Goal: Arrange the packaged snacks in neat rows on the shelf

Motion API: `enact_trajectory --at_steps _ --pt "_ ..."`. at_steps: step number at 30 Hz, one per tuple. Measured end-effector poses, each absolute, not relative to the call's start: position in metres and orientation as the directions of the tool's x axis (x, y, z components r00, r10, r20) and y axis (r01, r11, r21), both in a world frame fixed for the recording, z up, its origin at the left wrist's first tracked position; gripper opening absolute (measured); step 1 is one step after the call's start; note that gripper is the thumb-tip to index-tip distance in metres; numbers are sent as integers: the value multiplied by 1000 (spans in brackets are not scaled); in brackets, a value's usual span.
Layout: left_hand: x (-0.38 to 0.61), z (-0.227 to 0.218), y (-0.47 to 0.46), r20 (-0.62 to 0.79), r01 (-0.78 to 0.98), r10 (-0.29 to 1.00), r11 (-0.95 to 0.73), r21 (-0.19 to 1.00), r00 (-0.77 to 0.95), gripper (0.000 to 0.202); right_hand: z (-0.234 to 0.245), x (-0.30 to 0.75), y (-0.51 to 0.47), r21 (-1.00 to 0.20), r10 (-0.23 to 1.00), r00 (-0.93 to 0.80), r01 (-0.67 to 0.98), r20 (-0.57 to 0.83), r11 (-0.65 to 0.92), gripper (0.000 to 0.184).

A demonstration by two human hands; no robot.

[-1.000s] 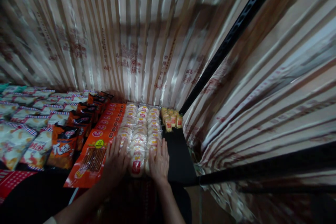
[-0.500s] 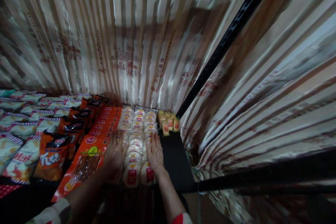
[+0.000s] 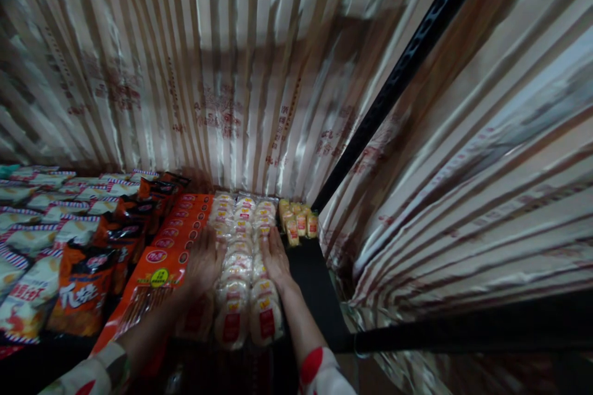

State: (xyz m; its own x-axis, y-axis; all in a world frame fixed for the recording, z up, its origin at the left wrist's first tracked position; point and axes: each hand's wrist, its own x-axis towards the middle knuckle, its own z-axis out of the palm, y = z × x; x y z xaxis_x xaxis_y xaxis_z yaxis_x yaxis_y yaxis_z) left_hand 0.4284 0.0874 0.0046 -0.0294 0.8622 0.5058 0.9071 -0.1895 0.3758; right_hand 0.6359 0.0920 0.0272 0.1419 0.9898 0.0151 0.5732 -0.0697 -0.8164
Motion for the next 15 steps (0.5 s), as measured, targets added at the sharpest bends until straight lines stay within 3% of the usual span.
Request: enact_trajectory --at_steps 10,15 --pt "425 8 90 535 891 844 -218 399 -33 51 31 639 96 -840 987 157 537 16 -72 80" --pt "420 10 112 399 884 914 -122 451 -78 54 33 642 112 -864 974 222 484 -30 -137 79"
